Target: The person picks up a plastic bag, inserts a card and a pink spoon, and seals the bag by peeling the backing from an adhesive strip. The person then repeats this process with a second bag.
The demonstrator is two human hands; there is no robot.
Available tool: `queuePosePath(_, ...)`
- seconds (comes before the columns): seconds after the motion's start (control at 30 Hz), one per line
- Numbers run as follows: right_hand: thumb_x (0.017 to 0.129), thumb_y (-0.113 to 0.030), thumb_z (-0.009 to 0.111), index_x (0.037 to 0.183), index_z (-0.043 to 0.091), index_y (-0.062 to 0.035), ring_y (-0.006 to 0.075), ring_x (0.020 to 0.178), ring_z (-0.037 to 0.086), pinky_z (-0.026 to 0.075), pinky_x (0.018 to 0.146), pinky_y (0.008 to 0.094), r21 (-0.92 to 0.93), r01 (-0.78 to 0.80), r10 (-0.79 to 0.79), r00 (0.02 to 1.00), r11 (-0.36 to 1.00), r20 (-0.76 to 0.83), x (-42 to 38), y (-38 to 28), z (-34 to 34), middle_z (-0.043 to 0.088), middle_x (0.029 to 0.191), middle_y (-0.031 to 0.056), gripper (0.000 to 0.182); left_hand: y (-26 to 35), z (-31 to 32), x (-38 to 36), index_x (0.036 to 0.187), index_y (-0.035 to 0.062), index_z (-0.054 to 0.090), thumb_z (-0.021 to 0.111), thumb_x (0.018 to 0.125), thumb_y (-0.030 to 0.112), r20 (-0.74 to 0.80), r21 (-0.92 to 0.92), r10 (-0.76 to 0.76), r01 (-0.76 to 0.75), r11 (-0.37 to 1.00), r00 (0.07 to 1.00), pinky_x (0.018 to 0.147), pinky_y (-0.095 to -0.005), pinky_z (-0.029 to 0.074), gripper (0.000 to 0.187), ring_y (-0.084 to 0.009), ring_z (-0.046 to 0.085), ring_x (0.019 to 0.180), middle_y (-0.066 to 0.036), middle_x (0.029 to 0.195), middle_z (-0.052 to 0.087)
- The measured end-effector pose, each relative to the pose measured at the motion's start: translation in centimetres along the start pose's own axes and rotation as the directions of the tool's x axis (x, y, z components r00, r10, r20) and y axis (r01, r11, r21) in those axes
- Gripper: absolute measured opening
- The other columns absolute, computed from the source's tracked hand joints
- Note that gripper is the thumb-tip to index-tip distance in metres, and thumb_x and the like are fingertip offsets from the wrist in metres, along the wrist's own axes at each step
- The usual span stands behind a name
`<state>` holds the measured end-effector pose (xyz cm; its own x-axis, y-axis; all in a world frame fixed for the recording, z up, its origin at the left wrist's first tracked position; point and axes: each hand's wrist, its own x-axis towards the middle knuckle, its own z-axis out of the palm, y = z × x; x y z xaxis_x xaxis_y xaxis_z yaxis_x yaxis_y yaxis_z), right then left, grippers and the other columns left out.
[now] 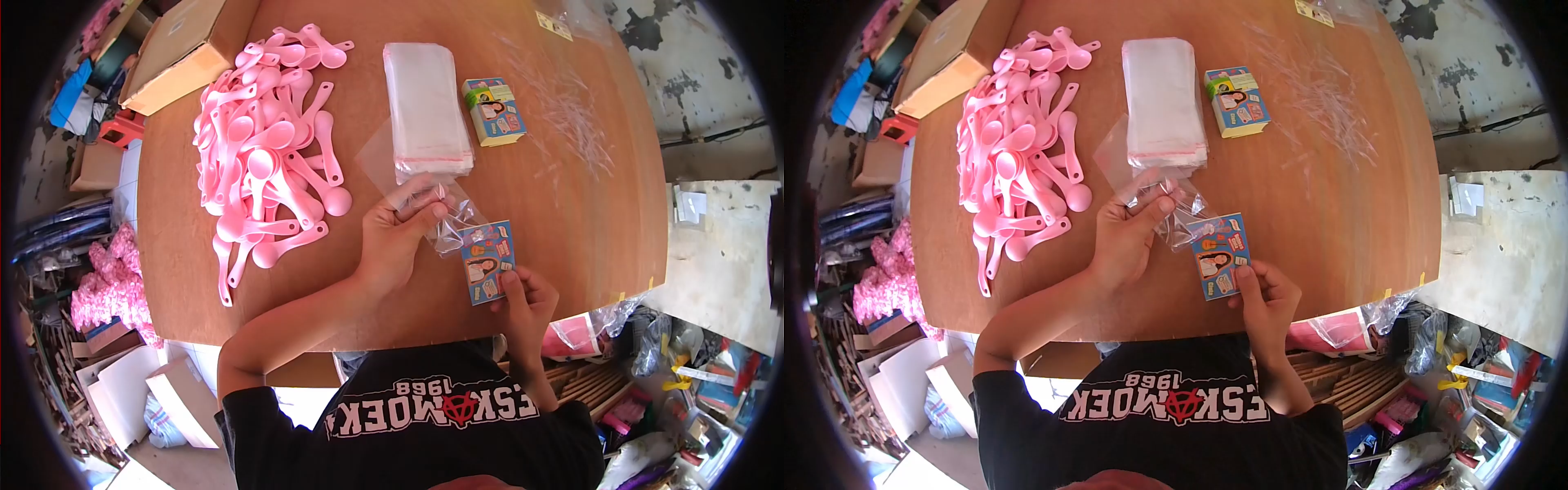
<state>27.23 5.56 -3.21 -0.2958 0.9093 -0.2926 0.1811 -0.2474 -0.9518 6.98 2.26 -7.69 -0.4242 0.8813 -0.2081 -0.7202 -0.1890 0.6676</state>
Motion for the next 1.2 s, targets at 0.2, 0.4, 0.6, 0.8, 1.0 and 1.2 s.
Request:
queuePosePath(0.2,0.095,-0.014,0.062,0.101,0.067,0.0068,0.0084,0.061,0.061,0.048,0.053,0.0204,0.051,0.031,-0.031,1.000,0.998,0.002,0.1,-0.2,1.1,0.070,0.082,0.0077,0.022,-0.2,0.0,0.1,0.129,-0.0044,0.052,0.064,0.089,-0.005,-0.044,-0.007,0.054,-0.055,0.998,0.998,0.092,-0.0314,0.054,0.042,-0.0198,0.064,0.107,-0.015,0.115,0.066)
queuePosePath(0.4,0.094,-0.010,0.062,0.102,0.068,0.0066,0.0067,0.063,0.061,0.048,0.054,0.0195,0.043,0.029,-0.034,0.993,0.999,0.112,0.4,0.1,2.7,0.070,0.082,0.0073,0.019,0.2,0.4,-0.3,0.128,-0.0034,0.054,0.065,0.089,-0.004,-0.032,-0.017,-0.016,0.016,1.000,0.999,0.089,-0.0317,0.055,0.041,-0.0185,0.065,0.104,-0.015,0.116,0.066)
queuePosePath(0.6,0.093,-0.010,0.064,0.102,0.068,0.0068,0.0053,0.061,0.060,0.048,0.053,0.0185,-0.041,0.089,-0.081,0.985,0.995,0.153,1.9,-0.2,3.6,0.069,0.078,0.0054,0.019,0.3,0.5,-1.1,0.129,-0.0014,0.054,0.066,0.089,0.001,0.026,0.033,-0.188,0.187,0.982,0.982,0.082,-0.0292,0.056,0.041,-0.0147,0.066,0.095,-0.011,0.111,0.067)
queuePosePath(0.8,0.091,-0.007,0.066,0.104,0.065,0.0065,0.0061,0.068,0.062,0.050,0.059,0.0187,0.127,0.108,-0.126,0.981,0.986,0.147,2.3,-0.5,4.2,0.069,0.084,0.0069,0.019,0.3,0.6,-0.9,0.126,-0.0006,0.055,0.066,0.091,0.003,0.030,0.019,-0.163,0.163,0.986,0.986,0.076,-0.0287,0.057,0.038,-0.0145,0.067,0.088,-0.010,0.104,0.068)
queuePosePath(1.0,0.091,-0.004,0.065,0.106,0.064,0.0064,0.0085,0.072,0.064,0.053,0.064,0.0206,0.097,0.105,-0.122,0.973,0.990,0.195,2.3,0.9,4.1,0.069,0.089,0.0082,0.018,0.9,1.1,-1.6,0.109,-0.0004,0.060,0.063,0.094,0.007,0.126,0.034,-0.203,0.200,0.979,0.971,0.069,-0.0305,0.057,0.017,-0.0166,0.068,0.083,-0.010,0.097,0.069)
queuePosePath(1.2,0.091,-0.001,0.063,0.107,0.063,0.0067,0.0100,0.077,0.066,0.054,0.070,0.0227,0.251,0.061,-0.124,0.962,0.966,0.244,2.5,0.1,4.5,0.069,0.089,0.0084,0.017,1.0,1.4,-2.0,0.104,0.0009,0.062,0.062,0.095,0.015,0.112,0.060,-0.222,0.216,0.975,0.969,0.061,-0.0283,0.054,0.016,-0.0144,0.065,0.075,-0.009,0.094,0.069)
